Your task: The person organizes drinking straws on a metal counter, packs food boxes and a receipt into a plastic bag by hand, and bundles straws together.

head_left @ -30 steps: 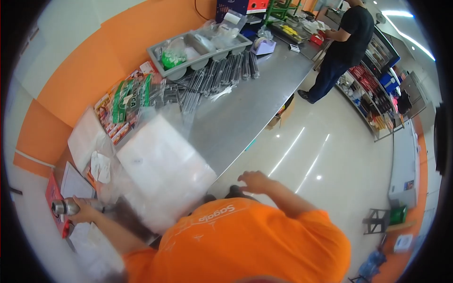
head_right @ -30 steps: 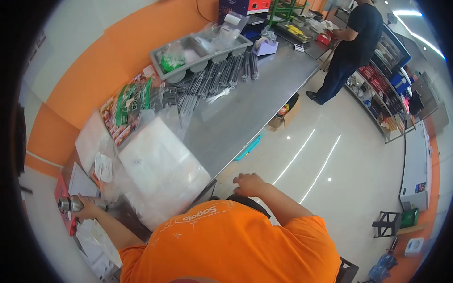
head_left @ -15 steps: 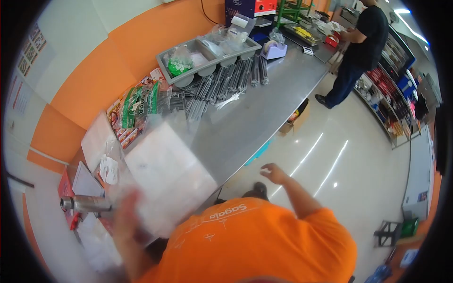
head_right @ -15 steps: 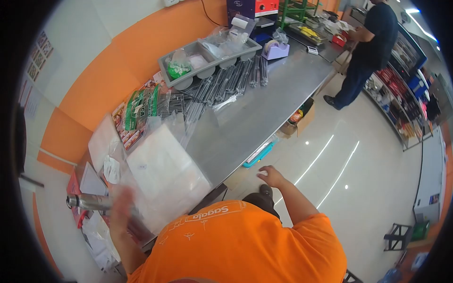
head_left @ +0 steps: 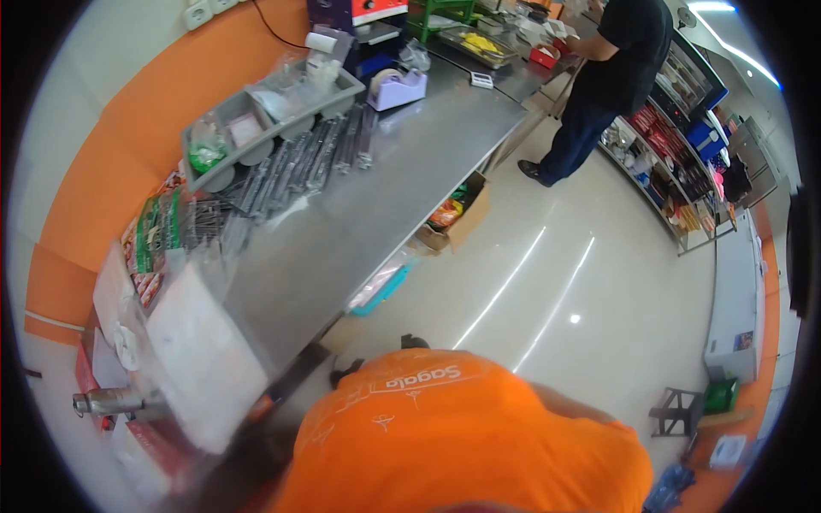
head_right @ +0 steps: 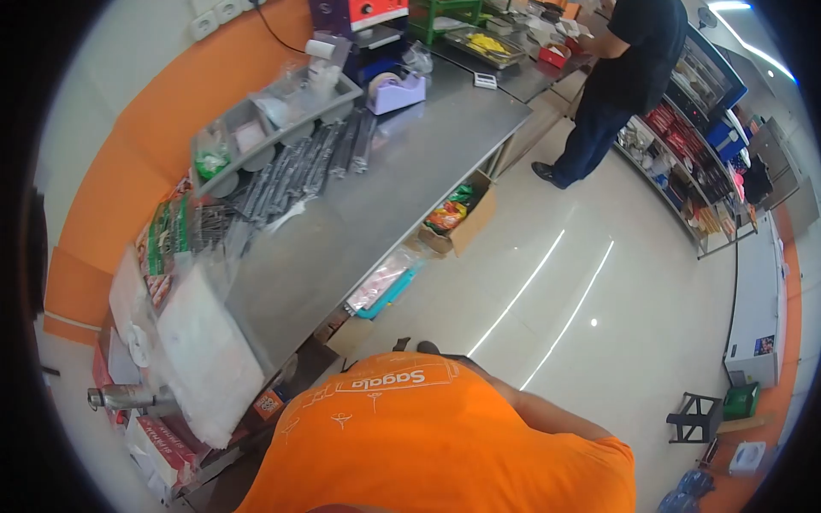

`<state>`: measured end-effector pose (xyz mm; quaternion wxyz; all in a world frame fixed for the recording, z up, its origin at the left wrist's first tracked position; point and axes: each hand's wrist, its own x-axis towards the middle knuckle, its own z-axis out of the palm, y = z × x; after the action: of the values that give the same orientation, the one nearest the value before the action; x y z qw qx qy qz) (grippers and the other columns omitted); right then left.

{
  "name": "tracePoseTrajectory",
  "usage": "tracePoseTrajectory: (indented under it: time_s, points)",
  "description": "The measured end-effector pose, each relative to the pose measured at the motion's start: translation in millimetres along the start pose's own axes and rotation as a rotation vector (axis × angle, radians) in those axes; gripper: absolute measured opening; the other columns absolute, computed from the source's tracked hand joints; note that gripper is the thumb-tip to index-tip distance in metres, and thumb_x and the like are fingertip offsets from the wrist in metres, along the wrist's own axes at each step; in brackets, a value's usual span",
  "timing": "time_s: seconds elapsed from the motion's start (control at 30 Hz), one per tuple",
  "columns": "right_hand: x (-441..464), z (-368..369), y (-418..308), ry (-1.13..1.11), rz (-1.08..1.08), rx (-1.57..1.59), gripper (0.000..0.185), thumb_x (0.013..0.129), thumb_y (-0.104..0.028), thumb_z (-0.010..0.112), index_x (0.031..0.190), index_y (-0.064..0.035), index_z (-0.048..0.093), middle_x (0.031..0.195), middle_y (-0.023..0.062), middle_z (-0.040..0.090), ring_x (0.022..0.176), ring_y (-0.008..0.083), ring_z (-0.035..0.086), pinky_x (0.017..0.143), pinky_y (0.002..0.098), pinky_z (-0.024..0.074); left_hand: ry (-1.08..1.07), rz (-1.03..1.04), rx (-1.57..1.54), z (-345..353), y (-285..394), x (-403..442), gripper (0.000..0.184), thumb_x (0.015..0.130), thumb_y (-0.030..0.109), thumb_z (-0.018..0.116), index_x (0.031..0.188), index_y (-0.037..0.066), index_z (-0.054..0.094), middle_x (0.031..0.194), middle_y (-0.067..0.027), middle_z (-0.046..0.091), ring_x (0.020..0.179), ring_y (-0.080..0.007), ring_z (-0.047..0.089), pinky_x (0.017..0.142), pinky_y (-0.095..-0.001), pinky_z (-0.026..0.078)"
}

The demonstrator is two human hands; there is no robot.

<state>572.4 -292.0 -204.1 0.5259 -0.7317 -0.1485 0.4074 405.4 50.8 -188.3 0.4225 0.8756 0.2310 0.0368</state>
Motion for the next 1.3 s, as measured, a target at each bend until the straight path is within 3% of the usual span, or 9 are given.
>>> tracePoseTrajectory:
  time_s: [0.27,0.43,0.53,0.6,0.7,0.9,1.07,1.17,1.3]
  points:
    - [-0.8,-51.2,23.7,0.207,0.224,-0.187,0.045,0.091,-0.041,0.039,0.095,-0.0003,0.057,0.082,0.0098,0.060,0.076,0.0228,0.055,0.070,0.0336,0.0435,-0.285,-0.111,0.094,89.7,16.1,-10.4,0.028,0.077,0.026,0.059,0.095,0.005,0.053,0.093,-0.0136,0.056,0.087,-0.0300,0.053,0.076,-0.0430,0.041]
    - [22.5,-81.4,38.7,-0.034,0.234,-0.176,0.036,0.089,-0.035,0.044,0.085,-0.0016,0.055,0.077,0.0114,0.058,0.073,0.0211,0.054,0.069,0.0325,0.0435,-0.288,-0.251,0.203,103.8,10.1,-33.8,0.022,0.078,0.025,0.057,0.091,0.007,0.055,0.090,-0.0125,0.057,0.084,-0.0300,0.053,0.074,-0.0423,0.041]
    - [42.9,-92.5,0.3,0.051,0.214,-0.546,0.022,0.082,-0.025,0.056,0.092,-0.0050,0.054,0.086,0.0126,0.058,0.077,0.0236,0.056,0.070,0.0357,0.0442,-0.044,-0.241,0.513,78.0,0.5,-37.9,0.018,0.079,0.024,0.056,0.089,0.009,0.056,0.088,-0.0119,0.057,0.082,-0.0300,0.054,0.073,-0.0419,0.041]
    - [82.6,-130.5,44.4,0.075,-0.308,-1.340,0.027,0.076,-0.018,0.061,0.099,-0.0079,0.052,0.098,0.0107,0.055,0.087,0.0273,0.056,0.072,0.0394,0.0442,0.514,-0.087,0.677,35.3,-16.9,-31.0,0.020,0.075,0.022,0.059,0.092,0.010,0.057,0.094,-0.0101,0.057,0.090,-0.0288,0.053,0.077,-0.0431,0.039]
    - [108.6,-139.0,13.7,0.250,-0.309,-0.971,0.030,0.075,-0.018,0.063,0.102,-0.0102,0.051,0.104,0.0095,0.052,0.093,0.0293,0.054,0.073,0.0423,0.0429,1.127,-0.208,0.619,-46.8,-15.4,-30.9,0.028,0.075,0.020,0.061,0.099,0.009,0.055,0.100,-0.0093,0.056,0.094,-0.0258,0.053,0.079,-0.0411,0.038]
    - [131.0,-129.3,-0.1,0.067,-0.300,-1.275,0.030,0.077,-0.025,0.061,0.102,-0.0104,0.052,0.102,0.0096,0.053,0.092,0.0285,0.055,0.074,0.0423,0.0429,0.620,-0.869,0.925,-88.9,-77.9,-73.3,0.032,0.077,0.031,0.057,0.104,0.013,0.054,0.110,-0.0048,0.052,0.097,-0.0255,0.052,0.081,-0.0443,0.037]
    - [123.7,-84.9,15.6,-0.192,0.057,-1.139,0.034,0.077,-0.032,0.059,0.104,-0.0124,0.053,0.101,0.0089,0.054,0.092,0.0266,0.056,0.076,0.0423,0.0433,0.855,-0.825,0.602,-77.2,-83.7,-78.5,0.034,0.078,0.035,0.057,0.104,0.013,0.052,0.110,-0.0060,0.051,0.104,-0.0268,0.048,0.083,-0.0477,0.035]
    - [134.6,-57.1,40.1,-0.322,-0.040,-1.315,0.034,0.077,-0.033,0.058,0.104,-0.0133,0.054,0.100,0.0091,0.055,0.092,0.0266,0.056,0.077,0.0425,0.0433,1.228,-0.841,0.596,-112.2,-90.2,-74.9,0.046,0.077,0.039,0.058,0.112,0.010,0.049,0.113,-0.0098,0.050,0.108,-0.0271,0.047,0.086,-0.0471,0.035]
    - [153.1,-17.2,14.2,-0.366,-0.155,-1.361,0.032,0.078,-0.032,0.058,0.103,-0.0127,0.055,0.099,0.0091,0.056,0.091,0.0260,0.057,0.077,0.0425,0.0432,1.189,-0.804,0.630,-161.0,-138.1,-48.9,0.051,0.077,0.039,0.059,0.117,0.010,0.046,0.105,-0.0112,0.055,0.096,-0.0280,0.054,0.079,-0.0423,0.041]
